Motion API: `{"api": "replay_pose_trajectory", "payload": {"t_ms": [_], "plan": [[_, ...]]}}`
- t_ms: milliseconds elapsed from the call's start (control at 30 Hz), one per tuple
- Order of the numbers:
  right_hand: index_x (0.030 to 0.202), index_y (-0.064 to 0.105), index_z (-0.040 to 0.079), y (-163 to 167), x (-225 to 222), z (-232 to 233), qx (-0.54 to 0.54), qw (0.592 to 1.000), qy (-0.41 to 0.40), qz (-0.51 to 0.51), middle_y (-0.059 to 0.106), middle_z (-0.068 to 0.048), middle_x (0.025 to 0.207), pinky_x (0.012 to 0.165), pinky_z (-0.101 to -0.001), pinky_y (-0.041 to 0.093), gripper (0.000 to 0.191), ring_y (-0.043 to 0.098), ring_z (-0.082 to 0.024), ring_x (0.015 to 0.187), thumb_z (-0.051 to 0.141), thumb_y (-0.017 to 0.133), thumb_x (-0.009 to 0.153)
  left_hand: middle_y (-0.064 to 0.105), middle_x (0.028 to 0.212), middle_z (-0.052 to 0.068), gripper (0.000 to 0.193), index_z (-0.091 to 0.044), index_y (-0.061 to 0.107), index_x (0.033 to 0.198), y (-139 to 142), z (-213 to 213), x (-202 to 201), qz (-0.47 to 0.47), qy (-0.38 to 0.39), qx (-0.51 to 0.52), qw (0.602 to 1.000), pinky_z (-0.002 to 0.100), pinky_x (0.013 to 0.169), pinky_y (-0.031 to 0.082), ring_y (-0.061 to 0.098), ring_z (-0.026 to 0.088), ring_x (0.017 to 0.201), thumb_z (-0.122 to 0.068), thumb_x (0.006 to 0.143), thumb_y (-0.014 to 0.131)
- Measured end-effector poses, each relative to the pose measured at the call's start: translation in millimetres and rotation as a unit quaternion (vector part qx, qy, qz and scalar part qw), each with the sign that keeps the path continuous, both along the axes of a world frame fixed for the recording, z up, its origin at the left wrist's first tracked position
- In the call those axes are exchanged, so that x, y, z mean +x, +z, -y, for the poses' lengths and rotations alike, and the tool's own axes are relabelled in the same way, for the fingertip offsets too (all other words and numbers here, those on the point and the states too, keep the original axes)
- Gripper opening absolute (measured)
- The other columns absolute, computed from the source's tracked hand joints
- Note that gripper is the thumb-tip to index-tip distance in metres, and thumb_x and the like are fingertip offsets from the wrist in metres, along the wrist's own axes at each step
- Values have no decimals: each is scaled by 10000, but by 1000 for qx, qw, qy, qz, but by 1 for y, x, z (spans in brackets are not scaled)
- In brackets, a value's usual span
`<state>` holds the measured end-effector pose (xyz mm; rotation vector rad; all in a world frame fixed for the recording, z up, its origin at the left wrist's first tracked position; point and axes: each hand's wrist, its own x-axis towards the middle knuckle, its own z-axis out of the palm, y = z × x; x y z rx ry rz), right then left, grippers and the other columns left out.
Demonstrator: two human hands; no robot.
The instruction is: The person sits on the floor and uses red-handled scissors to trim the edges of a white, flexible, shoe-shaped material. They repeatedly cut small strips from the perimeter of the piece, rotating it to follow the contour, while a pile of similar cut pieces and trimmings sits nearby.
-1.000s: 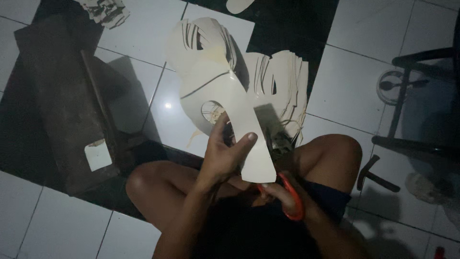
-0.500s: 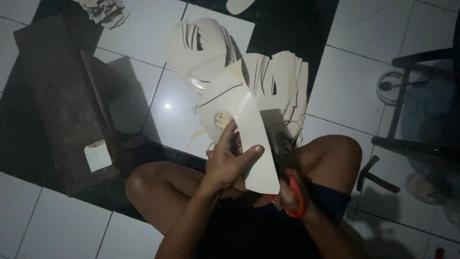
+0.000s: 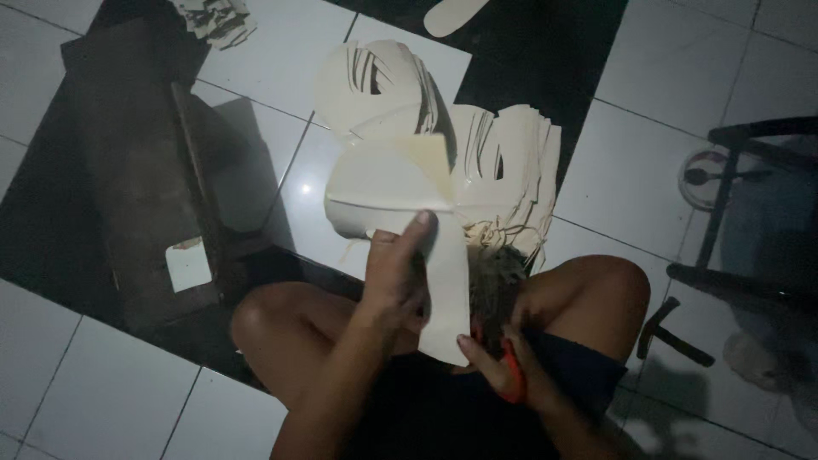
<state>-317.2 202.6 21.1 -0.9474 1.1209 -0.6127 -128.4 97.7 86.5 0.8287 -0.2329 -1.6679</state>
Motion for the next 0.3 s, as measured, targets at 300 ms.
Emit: {"api": "replay_pose_trajectory", "payload": {"t_ms": [300], "plan": [[1181,623,-51,-59,-56,-2,-223,916,104,-318,675,-154,913,704,-389,520,426,629,-251,748,340,663,1015,815,1020,144,426,-17,796,1102,21,-11,-8,362,-149,71,917,369,831,589,758,230,899,-363,854,790]]}}
